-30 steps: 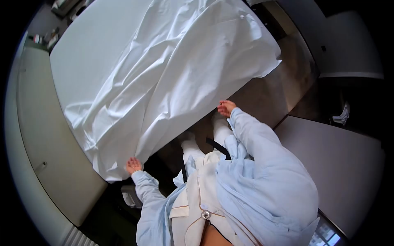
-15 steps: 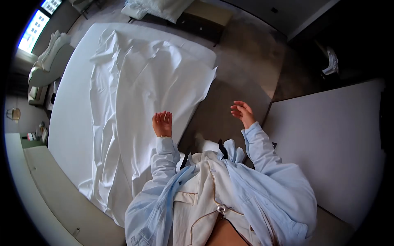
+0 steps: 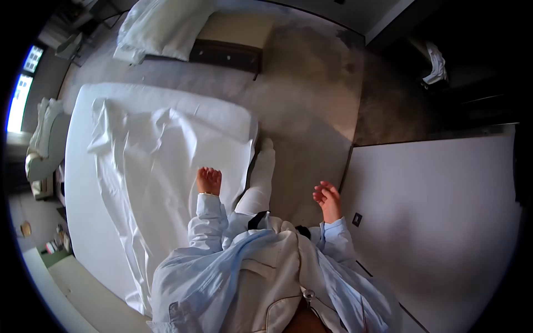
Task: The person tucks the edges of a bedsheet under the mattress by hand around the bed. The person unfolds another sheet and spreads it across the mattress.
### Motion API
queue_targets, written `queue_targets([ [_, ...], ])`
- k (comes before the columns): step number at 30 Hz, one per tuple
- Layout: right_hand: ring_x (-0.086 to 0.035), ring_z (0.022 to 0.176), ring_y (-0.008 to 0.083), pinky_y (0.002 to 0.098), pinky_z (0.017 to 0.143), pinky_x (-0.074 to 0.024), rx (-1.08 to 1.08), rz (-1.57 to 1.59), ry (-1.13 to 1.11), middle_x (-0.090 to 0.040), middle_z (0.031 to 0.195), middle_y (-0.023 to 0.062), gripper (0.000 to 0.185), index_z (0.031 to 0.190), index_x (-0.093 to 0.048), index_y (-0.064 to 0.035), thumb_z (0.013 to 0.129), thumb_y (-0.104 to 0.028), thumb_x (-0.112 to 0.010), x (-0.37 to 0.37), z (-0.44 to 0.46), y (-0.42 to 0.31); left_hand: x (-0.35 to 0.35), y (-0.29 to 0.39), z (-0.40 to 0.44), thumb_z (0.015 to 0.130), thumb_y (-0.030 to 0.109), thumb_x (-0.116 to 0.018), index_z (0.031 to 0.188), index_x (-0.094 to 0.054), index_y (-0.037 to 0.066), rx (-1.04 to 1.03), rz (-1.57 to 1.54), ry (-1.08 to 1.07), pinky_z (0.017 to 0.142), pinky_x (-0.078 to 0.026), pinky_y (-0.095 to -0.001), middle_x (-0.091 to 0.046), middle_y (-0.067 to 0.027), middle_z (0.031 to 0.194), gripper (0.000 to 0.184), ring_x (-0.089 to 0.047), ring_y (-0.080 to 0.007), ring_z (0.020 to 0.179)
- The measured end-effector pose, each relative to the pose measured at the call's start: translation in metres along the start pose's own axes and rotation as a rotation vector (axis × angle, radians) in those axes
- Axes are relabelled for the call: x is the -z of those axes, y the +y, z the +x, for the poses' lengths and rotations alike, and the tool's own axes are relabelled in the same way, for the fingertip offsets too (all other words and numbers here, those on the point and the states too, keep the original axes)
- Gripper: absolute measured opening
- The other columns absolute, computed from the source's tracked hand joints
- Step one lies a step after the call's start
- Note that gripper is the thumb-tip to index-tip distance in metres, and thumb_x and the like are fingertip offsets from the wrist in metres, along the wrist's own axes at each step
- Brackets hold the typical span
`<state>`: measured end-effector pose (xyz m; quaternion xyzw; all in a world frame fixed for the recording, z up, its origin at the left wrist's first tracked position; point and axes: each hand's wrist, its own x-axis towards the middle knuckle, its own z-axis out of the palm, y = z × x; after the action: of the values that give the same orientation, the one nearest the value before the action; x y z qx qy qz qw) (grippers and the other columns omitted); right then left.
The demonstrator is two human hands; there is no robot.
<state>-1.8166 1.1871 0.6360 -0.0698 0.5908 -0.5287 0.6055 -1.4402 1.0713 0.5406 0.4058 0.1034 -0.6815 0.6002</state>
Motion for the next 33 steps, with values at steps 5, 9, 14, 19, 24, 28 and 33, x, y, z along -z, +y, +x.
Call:
queue_targets([
  [5, -0.059, 0.077, 0.0157, 0.0286, 0.073, -0.0487, 0.09, 0.004, 0.116, -0.061, 0.092, 0.0097, 0.022, 0.108, -0.053, -0.0046, 0.087, -0.01, -0.05, -0.063, 0.101, -0.096, -0.149, -0.018, 0.096, 0.083, 0.023, -0.052, 0.071, -0.05, 0.014, 0.122, -0.002, 0.031, 0.073, -0.046, -0.0334, -0.051, 0.0005, 0.066, 0.015, -0.05, -0.0155, 0.064],
  [9, -0.06, 0.079, 0.0154, 0.0275, 0.073, -0.0486, 0.196, -0.103, -0.123, -0.061, 0.091, 0.0094, 0.019, 0.105, -0.055, -0.003, 0.088, -0.011, -0.05, -0.155, 0.164, -0.204, -0.275, -0.006, 0.151, 0.086, 0.023, -0.053, 0.07, -0.05, 0.012, 0.088, 0.017, -0.27, 0.071, -0.045, -0.0327, -0.054, -0.0008, 0.069, 0.019, -0.052, -0.0167, 0.068],
  [14, -0.06, 0.078, 0.0138, 0.0248, 0.072, -0.0477, 0.212, -0.122, -0.216, -0.062, 0.091, 0.0081, 0.019, 0.104, -0.055, -0.0032, 0.089, -0.013, -0.05, -0.199, 0.223, -0.27, -0.36, 0.024, 0.194, 0.085, 0.024, -0.055, 0.069, -0.05, 0.013, 0.115, 0.038, -0.245, 0.068, -0.044, -0.0316, -0.047, 0.0012, 0.063, 0.02, -0.048, -0.0151, 0.064],
  [19, -0.06, 0.076, 0.0126, 0.0241, 0.071, -0.0477, 0.113, -0.171, -0.294, -0.062, 0.091, 0.0076, 0.02, 0.105, -0.055, -0.0045, 0.088, -0.013, -0.05, -0.229, 0.321, -0.313, -0.389, 0.052, 0.238, 0.089, 0.022, -0.049, 0.07, -0.05, 0.011, -0.037, 0.007, -0.232, 0.057, -0.042, -0.0265, -0.044, 0.0008, 0.061, 0.022, -0.043, -0.0117, 0.056],
  [24, -0.06, 0.074, 0.0135, 0.0241, 0.07, -0.0483, 0.027, -0.218, -0.474, -0.062, 0.088, 0.007, 0.018, 0.103, -0.055, -0.0051, 0.087, -0.009, -0.048, -0.306, 0.434, -0.37, -0.428, 0.077, 0.246, 0.091, 0.028, -0.043, 0.064, -0.039, 0.015, -0.289, -0.022, -0.09, 0.035, -0.02, -0.023, -0.024, 0.0039, 0.046, 0.03, -0.021, -0.008, 0.037],
  [28, -0.059, 0.071, 0.0122, 0.0241, 0.069, -0.0488, -0.044, -0.385, -0.696, -0.06, 0.084, 0.0053, 0.016, 0.1, -0.055, -0.0048, 0.086, -0.008, -0.049, -0.414, 0.508, -0.403, -0.416, 0.093, 0.244, 0.089, 0.027, -0.045, 0.067, -0.047, 0.017, -0.399, -0.163, -0.014, 0.031, -0.017, -0.0245, -0.022, 0.0042, 0.043, 0.024, -0.021, -0.0089, 0.033],
  [33, -0.059, 0.072, 0.0127, 0.0247, 0.07, -0.0493, -0.095, -0.547, -0.975, -0.06, 0.084, 0.0048, 0.015, 0.1, -0.055, -0.0052, 0.086, -0.007, -0.05, -0.545, 0.531, -0.399, -0.39, 0.11, 0.211, 0.09, 0.026, -0.043, 0.06, -0.035, 0.016, -0.555, -0.404, 0.321, 0.032, -0.012, -0.0243, -0.02, 0.0047, 0.043, 0.032, -0.015, -0.0076, 0.034],
])
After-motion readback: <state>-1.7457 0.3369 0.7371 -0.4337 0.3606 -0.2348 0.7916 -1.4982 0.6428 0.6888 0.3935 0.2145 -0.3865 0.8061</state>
